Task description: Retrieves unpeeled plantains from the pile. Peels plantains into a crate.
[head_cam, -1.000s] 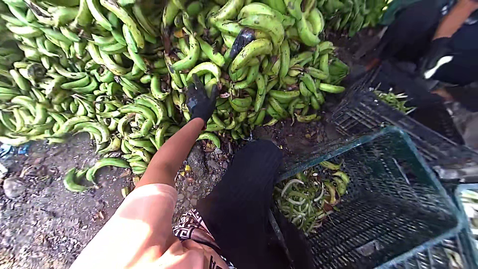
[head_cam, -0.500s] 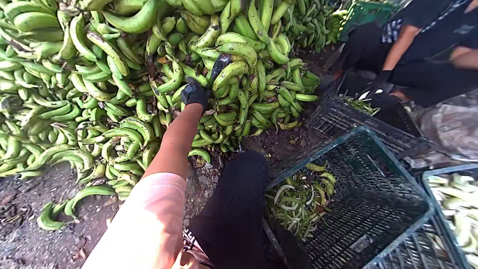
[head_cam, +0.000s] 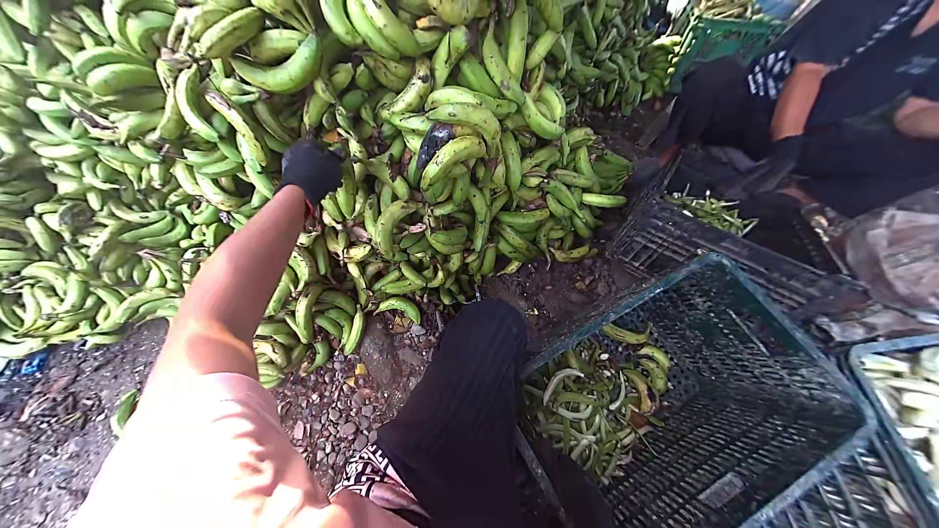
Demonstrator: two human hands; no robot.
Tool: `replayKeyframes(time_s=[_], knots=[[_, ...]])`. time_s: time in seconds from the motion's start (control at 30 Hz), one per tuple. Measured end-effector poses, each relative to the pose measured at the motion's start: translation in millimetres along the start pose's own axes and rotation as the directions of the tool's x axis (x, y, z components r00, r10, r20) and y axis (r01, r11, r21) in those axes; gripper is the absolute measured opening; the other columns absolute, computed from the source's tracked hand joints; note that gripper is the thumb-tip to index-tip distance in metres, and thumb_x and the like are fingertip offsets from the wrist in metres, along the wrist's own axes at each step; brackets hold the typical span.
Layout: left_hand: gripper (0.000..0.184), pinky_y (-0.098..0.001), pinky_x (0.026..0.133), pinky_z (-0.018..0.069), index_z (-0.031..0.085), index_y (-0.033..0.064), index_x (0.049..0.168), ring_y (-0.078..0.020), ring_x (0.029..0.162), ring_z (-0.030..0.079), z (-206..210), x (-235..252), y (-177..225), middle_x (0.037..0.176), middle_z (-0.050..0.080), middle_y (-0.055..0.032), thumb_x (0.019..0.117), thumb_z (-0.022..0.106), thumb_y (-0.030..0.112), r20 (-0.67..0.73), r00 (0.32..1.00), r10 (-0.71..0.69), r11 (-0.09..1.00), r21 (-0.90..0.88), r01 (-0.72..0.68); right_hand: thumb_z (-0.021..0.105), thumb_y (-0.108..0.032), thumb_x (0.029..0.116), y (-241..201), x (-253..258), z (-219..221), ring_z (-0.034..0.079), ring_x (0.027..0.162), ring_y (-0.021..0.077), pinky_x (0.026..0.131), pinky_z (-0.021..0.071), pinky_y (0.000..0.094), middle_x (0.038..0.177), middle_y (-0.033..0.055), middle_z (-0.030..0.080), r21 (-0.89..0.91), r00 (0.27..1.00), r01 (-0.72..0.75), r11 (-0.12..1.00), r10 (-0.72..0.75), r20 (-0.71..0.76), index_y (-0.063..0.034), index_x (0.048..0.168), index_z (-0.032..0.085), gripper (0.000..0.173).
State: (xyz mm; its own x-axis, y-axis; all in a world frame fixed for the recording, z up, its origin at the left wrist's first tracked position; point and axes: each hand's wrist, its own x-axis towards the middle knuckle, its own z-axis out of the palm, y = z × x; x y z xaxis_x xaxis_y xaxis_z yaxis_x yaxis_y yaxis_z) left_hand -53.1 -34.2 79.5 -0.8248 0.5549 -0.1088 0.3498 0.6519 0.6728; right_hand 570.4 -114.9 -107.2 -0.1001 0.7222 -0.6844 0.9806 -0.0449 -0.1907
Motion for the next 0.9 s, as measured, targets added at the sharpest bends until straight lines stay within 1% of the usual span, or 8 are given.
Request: replayKeyframes(time_s=[0.1,0.17,0.27,0.43,0.57,0.7,0.8,0.9], knots=[[0.049,-0.0410,0.087,0.0582,0.055,-0.0018,0.134,-0.0210,0.093,0.071,-34,-31,28,0.115,0.068,-0.0162,0.1049,0.053,0.038,-0.080,0.992,0.098,0.931,-0.345,-0.120,0.031,-0.067,0.1038,2,4,0,0.067,0.114,0.0351,0.097,0.0494,0.0629,0.121,0.0155,0.071,0.007,1.000,0.007,1.000,-0.007,0.031,-0.0146,0.128,0.068,0.069],[0.042,-0.0312,0.080,0.0605,0.052,-0.0011,0.135,-0.0126,0.086,0.071,-50,-59,51,0.107,0.069,-0.0085,0.1084,0.047,0.031,-0.236,0.954,0.184,0.775,-0.563,-0.289,0.033,-0.064,0.1050,4,4,0,0.066,0.116,0.0357,0.098,0.0489,0.0629,0.123,0.0157,0.070,0.013,1.000,0.003,1.000,-0.004,0.031,-0.0144,0.130,0.067,0.065],[0.037,-0.0364,0.080,0.0618,0.049,0.0084,0.135,-0.0163,0.096,0.071,-50,-97,71,0.109,0.071,-0.0029,0.1114,0.034,0.032,-0.318,0.886,0.337,0.539,-0.706,-0.458,0.033,-0.063,0.1051,1,-1,-2,0.066,0.115,0.0371,0.096,0.0497,0.0641,0.123,0.0171,0.070,0.013,1.000,0.021,1.000,-0.021,0.016,-0.0133,0.130,0.066,0.065],[0.056,-0.0429,0.074,0.0646,0.045,0.0055,0.143,-0.0227,0.093,0.072,20,-143,124,0.113,0.069,-0.0117,0.0969,0.067,0.029,-0.165,0.886,0.433,0.613,-0.667,-0.424,0.036,-0.060,0.1056,4,-7,-4,0.067,0.112,0.0351,0.094,0.0513,0.0625,0.120,0.0154,0.071,0.014,0.997,0.071,0.997,-0.071,-0.042,-0.0142,0.128,0.067,0.060],[0.064,-0.0413,0.076,0.0637,0.040,0.0080,0.148,-0.0231,0.100,0.070,105,-188,162,0.123,0.065,-0.0115,0.0932,0.071,0.019,0.114,0.769,0.629,0.430,-0.876,-0.221,0.045,-0.059,0.1037,-2,-33,-29,0.067,0.113,0.0332,0.096,0.0515,0.0615,0.124,0.0149,0.070,0.287,0.967,0.118,0.951,-0.044,-0.250,-0.0148,0.137,0.063,0.058],[0.061,-0.0377,0.085,0.0611,0.038,0.0120,0.149,-0.0192,0.107,0.067,206,-233,190,0.125,0.064,-0.0074,0.0956,0.068,0.015,0.311,0.510,0.802,0.349,-0.937,0.022,0.055,-0.046,0.1037,-4,-44,-59,0.062,0.070,0.0135,0.063,0.0563,0.0355,0.091,0.0055,0.066,0.767,0.918,0.310,0.561,0.034,-0.396,-0.0048,0.136,0.055,0.052],[0.066,-0.0346,0.091,0.0600,0.039,0.0110,0.150,-0.0156,0.109,0.067,262,-284,199,0.128,0.064,-0.0075,0.0940,0.073,0.015,0.505,0.390,0.770,0.552,-0.834,-0.008,0.044,-0.038,0.1089,-10,-54,-71,0.063,0.064,0.0122,0.063,0.0588,0.0321,0.085,0.0041,0.066,0.856,0.876,0.469,0.216,0.012,-0.483,-0.0002,0.141,0.048,0.050],[0.073,-0.0330,0.101,0.0540,0.037,0.0049,0.150,-0.0136,0.118,0.062,305,-327,189,0.134,0.060,-0.0102,0.0885,0.077,0.010,0.530,0.301,0.793,0.577,-0.812,-0.087,0.033,-0.036,0.1097,-19,-53,-69,0.061,0.057,0.0120,0.058,0.0579,0.0313,0.069,0.0010,0.061,0.851,0.849,0.524,0.046,0.048,-0.526,0.0039,0.136,0.049,0.050]])
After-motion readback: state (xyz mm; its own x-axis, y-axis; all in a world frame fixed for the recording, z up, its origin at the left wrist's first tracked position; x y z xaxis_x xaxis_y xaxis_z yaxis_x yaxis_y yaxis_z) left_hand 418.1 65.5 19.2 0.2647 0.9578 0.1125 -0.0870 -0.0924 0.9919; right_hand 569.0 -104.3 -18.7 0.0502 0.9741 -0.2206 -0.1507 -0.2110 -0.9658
